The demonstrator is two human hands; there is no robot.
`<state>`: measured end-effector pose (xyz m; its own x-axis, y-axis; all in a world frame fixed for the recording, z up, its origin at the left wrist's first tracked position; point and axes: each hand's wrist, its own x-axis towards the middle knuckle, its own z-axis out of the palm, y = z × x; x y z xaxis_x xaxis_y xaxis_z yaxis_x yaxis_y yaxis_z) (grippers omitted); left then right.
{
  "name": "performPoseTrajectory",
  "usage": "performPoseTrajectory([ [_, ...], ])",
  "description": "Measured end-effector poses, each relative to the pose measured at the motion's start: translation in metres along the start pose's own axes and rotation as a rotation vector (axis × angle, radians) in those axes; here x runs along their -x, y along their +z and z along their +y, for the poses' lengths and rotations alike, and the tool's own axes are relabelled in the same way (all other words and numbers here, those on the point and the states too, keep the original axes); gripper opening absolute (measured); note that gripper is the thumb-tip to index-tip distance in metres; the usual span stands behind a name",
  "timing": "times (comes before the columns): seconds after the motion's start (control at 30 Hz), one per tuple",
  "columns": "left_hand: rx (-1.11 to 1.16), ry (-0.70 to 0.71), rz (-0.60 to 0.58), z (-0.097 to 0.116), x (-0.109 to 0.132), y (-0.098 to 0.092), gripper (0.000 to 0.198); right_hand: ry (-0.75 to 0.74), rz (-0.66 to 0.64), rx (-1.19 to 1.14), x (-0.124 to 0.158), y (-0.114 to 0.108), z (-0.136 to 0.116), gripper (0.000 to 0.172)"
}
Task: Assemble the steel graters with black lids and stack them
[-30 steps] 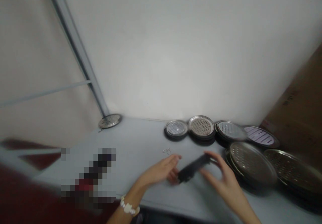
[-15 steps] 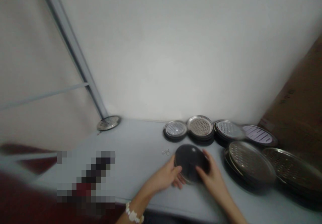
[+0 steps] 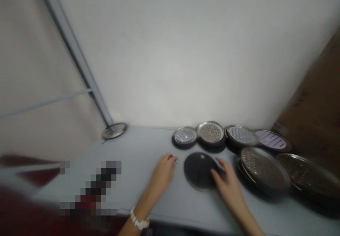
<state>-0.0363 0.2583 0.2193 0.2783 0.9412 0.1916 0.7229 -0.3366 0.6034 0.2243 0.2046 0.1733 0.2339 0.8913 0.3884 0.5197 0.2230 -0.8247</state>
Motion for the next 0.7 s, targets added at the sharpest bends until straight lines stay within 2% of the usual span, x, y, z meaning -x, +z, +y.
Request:
performPoseTrajectory([
  [0.17, -0.157, -0.085, -0.116, -0.006, -0.001, -0.008, 0.021, -0.004, -0.002, -0.065, 0.001, -0.004, -0.015, 0.038],
  [0.27, -0.243, -0.138, -0.151, -0.004, 0.002, -0.013, 0.018, -0.011, 0.084, -0.064, 0.003, -0.010, -0.033, 0.033],
  [0.4, -0.320, -0.134, -0.174, 0.001, 0.005, -0.016, 0.010, -0.008, 0.179, -0.129, 0.006, -0.018, -0.054, 0.029],
  [0.7, -0.445, -0.116, -0.260, 0.005, 0.008, -0.011, 0.021, 0.010, 0.203, -0.179, 0.008, -0.022, -0.064, 0.026],
])
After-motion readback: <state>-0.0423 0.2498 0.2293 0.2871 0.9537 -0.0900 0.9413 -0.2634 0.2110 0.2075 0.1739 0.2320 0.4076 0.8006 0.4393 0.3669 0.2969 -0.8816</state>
